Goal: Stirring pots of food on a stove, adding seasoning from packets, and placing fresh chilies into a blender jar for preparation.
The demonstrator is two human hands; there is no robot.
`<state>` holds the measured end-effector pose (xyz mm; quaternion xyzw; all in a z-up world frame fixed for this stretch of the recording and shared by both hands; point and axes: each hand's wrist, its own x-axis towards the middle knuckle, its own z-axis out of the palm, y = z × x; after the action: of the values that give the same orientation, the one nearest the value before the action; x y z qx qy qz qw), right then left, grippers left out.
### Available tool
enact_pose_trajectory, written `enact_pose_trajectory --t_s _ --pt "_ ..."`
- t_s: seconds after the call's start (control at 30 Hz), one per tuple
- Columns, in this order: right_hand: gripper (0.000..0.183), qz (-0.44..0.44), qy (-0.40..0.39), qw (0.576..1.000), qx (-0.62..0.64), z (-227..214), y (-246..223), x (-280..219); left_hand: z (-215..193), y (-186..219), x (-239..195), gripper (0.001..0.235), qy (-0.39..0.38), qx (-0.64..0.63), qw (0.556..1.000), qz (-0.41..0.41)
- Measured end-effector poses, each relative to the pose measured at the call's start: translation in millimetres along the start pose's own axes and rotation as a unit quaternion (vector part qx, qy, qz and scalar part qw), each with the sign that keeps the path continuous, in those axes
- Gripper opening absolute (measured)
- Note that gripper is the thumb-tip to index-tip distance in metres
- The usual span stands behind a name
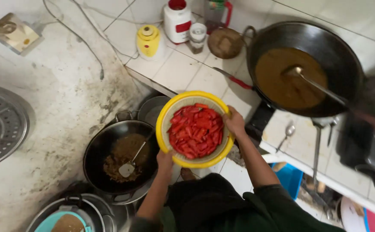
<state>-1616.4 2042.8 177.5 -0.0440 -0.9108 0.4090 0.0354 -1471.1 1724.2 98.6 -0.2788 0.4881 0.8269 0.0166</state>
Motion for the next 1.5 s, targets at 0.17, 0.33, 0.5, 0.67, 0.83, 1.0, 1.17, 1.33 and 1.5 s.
enact_pose_trajectory --t_s 0.17,0.33,0.5,0.67,0.83,1.0,1.17,1.33,1.5 --pt "0.060 -0.070 0.041 0.996 -0.042 21.3 -3.0 91.4 46.3 -32.9 123.4 0.028 0.055 0.024 0.998 -0.032" --pt "0.056 -0.200 0.086 0.946 -0.241 43.7 -35.9 145.2 121.3 -59.1 177.1 0.027 0.141 0.121 0.983 -0.001" --pt "0.039 -0.318 0.005 0.943 -0.103 89.8 -109.2 204.8 179.0 4.8 198.4 0.030 0.067 0.087 0.994 -0.001" --pt "0.033 -0.354 -0.042 0.933 -0.053 123.0 -131.9 224.5 112.7 39.7 310.0 0.037 0.175 0.057 0.981 0.062" --pt "0.023 -0.397 -0.058 0.916 -0.008 145.5 -133.1 203.4 -24.5 141.8 470.3 0.033 0.155 -0.305 0.924 0.169" --pt "0.021 -0.305 -0.129 0.944 -0.011 152.1 -124.9 168.8 -37.9 243.6 490.3 0.017 0.296 -0.468 0.829 0.085" --pt "0.023 -0.331 -0.140 0.933 -0.032 164.1 -138.2 170.9 -66.2 237.0 513.9 0.024 0.314 -0.523 0.785 0.110" --pt "0.023 -0.380 -0.140 0.914 -0.026 175.0 -167.6 180.7 -81.7 259.2 451.9 0.011 0.377 -0.580 0.701 0.173" --pt "0.018 -0.413 -0.160 0.896 -0.008 195.7 -197.0 175.4 -119.3 279.5 366.3 0.019 0.398 -0.398 0.675 0.478"
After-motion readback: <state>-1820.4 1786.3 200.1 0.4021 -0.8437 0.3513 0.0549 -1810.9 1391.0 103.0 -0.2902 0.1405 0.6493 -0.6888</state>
